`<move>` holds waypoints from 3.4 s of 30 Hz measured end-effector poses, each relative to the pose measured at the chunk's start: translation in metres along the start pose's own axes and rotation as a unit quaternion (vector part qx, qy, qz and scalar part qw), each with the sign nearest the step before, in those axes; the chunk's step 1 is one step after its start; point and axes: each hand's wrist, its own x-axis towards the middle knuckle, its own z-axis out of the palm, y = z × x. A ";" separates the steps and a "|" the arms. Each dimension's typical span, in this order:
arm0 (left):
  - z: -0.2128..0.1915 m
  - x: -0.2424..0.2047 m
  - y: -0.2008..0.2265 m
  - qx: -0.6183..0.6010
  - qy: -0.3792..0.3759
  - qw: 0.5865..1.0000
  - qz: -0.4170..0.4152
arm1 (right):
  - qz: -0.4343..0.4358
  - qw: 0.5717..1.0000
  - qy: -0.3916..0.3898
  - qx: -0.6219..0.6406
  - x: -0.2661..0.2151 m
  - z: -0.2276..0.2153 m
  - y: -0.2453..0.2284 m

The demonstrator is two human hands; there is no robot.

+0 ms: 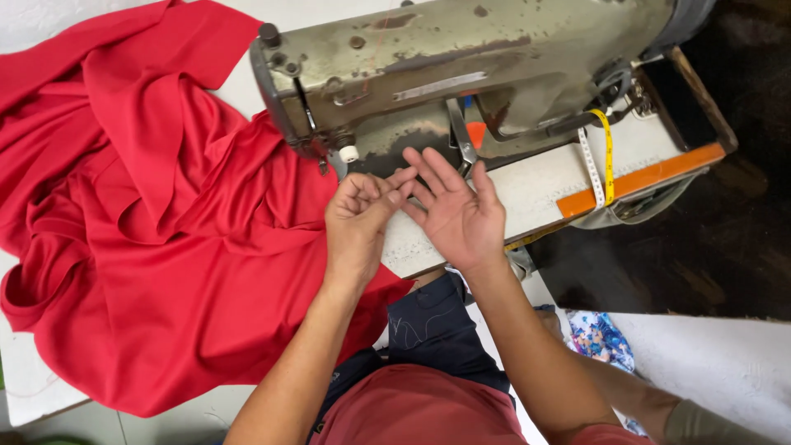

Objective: Folding and aligning a red polo shirt on a sewing machine table to prepare for stitching

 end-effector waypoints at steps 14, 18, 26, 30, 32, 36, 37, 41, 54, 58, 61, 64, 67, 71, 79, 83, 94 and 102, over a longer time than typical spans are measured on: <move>-0.052 -0.025 0.016 -0.079 0.066 0.993 -0.067 | -0.006 1.000 -0.006 -0.002 -0.003 -0.008 0.001; -0.077 -0.033 0.023 -0.142 0.080 0.984 -0.065 | -0.004 1.000 0.001 -0.007 -0.003 -0.005 0.001; -0.077 -0.036 0.021 -0.180 0.062 0.980 -0.064 | 0.009 0.999 0.030 0.001 -0.002 -0.014 0.002; -0.077 -0.035 0.020 -0.181 0.045 0.981 -0.059 | 0.014 0.999 0.031 0.006 -0.001 -0.018 0.001; -0.078 -0.037 0.019 -0.187 0.045 0.980 -0.056 | 0.015 0.999 0.032 0.012 -0.002 -0.017 0.002; -0.078 -0.036 0.018 -0.194 0.037 0.979 -0.060 | 0.008 0.999 0.050 0.002 -0.004 -0.011 0.001; -0.077 -0.036 0.019 -0.195 0.036 0.978 -0.060 | 0.008 0.999 0.051 0.001 -0.004 -0.012 0.001; -0.077 -0.037 0.020 -0.189 0.034 0.980 -0.059 | 0.006 0.999 0.047 0.014 -0.004 -0.015 0.002; -0.079 -0.037 0.019 -0.168 0.021 0.983 -0.066 | 0.005 0.999 0.040 0.025 -0.003 -0.012 0.001; -0.080 -0.036 0.019 -0.167 0.021 0.983 -0.067 | 0.004 0.999 0.048 0.007 -0.003 -0.011 0.001; -0.079 -0.038 0.020 -0.163 0.024 0.984 -0.071 | 0.006 0.999 0.052 0.006 -0.005 -0.011 0.002; -0.075 -0.037 0.021 -0.160 0.026 0.984 -0.068 | 0.002 0.999 0.046 0.017 -0.003 -0.013 0.001; -0.078 -0.036 0.019 -0.159 0.027 0.985 -0.068 | -0.002 0.999 0.041 0.024 -0.003 -0.014 0.001; -0.080 -0.037 0.019 -0.156 0.029 0.985 -0.068 | -0.002 0.999 0.048 0.024 -0.005 -0.013 0.001; -0.080 -0.037 0.019 -0.159 0.032 0.984 -0.066 | 0.001 0.998 0.052 0.019 -0.004 -0.013 0.001; -0.079 -0.037 0.018 -0.163 0.034 0.984 -0.067 | 0.003 0.999 0.047 0.025 -0.005 -0.013 0.000; -0.082 -0.037 0.016 -0.175 0.032 0.982 -0.068 | 0.006 0.999 0.029 0.028 -0.005 -0.017 0.000; -0.082 -0.036 0.015 -0.180 0.028 0.981 -0.067 | 0.003 0.999 0.040 0.008 -0.005 -0.019 0.000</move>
